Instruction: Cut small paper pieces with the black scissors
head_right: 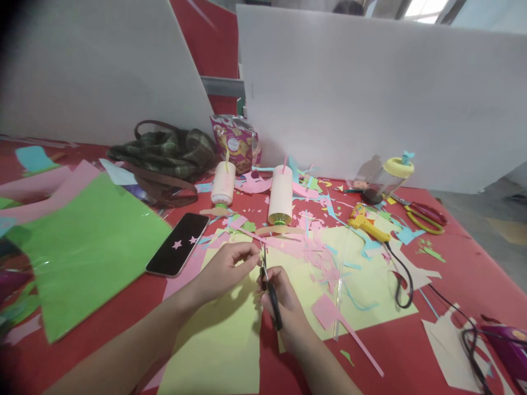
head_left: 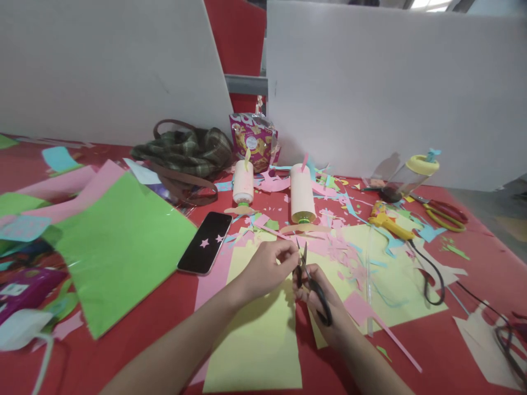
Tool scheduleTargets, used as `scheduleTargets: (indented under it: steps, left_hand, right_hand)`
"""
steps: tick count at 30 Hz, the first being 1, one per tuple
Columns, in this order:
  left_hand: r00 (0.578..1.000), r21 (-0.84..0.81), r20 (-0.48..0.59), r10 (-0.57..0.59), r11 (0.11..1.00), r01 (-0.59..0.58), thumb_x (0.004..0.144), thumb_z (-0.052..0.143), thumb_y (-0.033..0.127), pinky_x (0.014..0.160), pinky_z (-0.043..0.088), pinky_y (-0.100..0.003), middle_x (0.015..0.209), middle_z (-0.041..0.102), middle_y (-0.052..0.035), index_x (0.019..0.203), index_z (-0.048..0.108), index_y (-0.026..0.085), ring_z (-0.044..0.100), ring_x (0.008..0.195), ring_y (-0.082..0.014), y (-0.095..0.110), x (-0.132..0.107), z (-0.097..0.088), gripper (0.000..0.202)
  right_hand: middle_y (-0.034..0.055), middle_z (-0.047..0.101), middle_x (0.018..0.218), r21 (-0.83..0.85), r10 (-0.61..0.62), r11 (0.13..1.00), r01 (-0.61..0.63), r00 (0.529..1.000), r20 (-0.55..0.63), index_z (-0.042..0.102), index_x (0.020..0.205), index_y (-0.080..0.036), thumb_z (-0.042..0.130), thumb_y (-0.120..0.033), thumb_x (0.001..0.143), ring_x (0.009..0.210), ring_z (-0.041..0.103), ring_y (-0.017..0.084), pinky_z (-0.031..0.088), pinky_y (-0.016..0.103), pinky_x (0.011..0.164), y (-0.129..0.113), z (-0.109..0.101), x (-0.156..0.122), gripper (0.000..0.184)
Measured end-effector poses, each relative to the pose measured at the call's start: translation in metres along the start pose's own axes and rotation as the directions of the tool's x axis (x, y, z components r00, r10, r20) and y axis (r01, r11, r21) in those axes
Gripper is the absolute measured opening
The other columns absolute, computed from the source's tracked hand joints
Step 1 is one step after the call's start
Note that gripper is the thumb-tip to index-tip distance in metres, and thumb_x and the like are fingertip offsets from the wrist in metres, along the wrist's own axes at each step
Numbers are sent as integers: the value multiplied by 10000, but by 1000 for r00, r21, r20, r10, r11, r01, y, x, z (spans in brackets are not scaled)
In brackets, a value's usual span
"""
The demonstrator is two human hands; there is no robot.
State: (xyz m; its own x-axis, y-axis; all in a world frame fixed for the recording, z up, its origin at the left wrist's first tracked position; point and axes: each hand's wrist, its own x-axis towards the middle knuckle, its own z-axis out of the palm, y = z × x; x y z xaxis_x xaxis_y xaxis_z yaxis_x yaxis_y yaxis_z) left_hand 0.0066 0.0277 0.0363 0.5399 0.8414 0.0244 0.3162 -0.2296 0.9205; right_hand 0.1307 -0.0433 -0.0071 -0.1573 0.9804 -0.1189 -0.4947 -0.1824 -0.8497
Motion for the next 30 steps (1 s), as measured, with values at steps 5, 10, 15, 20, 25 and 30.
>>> scheduleTargets:
  steps: [5,10,15,20,25,30]
  left_hand:
    - [999,-53,-32,-8,999,6,747,374,177,518,309,-168,543,409,43,582,409,150,390,532,-70,4,0,4,171]
    - [998,-139,-62,-22,990,13,739,380,146,501,321,-149,519,440,47,560,416,147,421,509,-60,6,0,11,183]
    - [995,-195,-81,-58,980,42,731,390,138,499,337,-143,527,468,45,562,426,147,443,506,-57,7,-2,15,173]
    - [988,-257,-106,-110,963,79,745,378,159,492,349,-145,539,487,43,571,416,152,449,492,-54,8,-3,20,178]
    - [985,-279,-126,-117,957,78,746,382,158,502,362,-144,545,494,42,585,427,154,456,502,-56,8,-4,23,167]
    - [988,-310,-96,-118,947,83,755,382,180,492,376,-154,547,491,41,585,430,152,456,478,-55,8,-4,23,178]
  right_hand:
    - [-2,424,787,32,-10,999,11,1000,-15,448,767,-233,623,-427,600,702,399,124,330,231,602,-1,0,1,310]
    - [-4,413,767,18,-23,1000,23,1000,-14,452,774,-227,599,-404,641,675,385,117,331,227,604,0,-3,0,266]
    - [3,405,760,-11,-52,999,52,999,-11,452,795,-227,576,-417,655,649,376,123,328,231,575,0,-5,-1,266]
    - [-8,393,722,-63,-79,995,78,997,-17,443,786,-226,553,-436,668,629,363,119,317,228,571,1,-4,0,265]
    - [-9,383,715,-94,-105,990,101,994,-33,436,782,-237,540,-479,653,612,361,124,320,232,557,3,-5,1,293]
    - [-7,381,714,-110,-109,988,105,994,-32,435,791,-244,528,-478,663,620,371,132,329,235,560,3,-5,1,282]
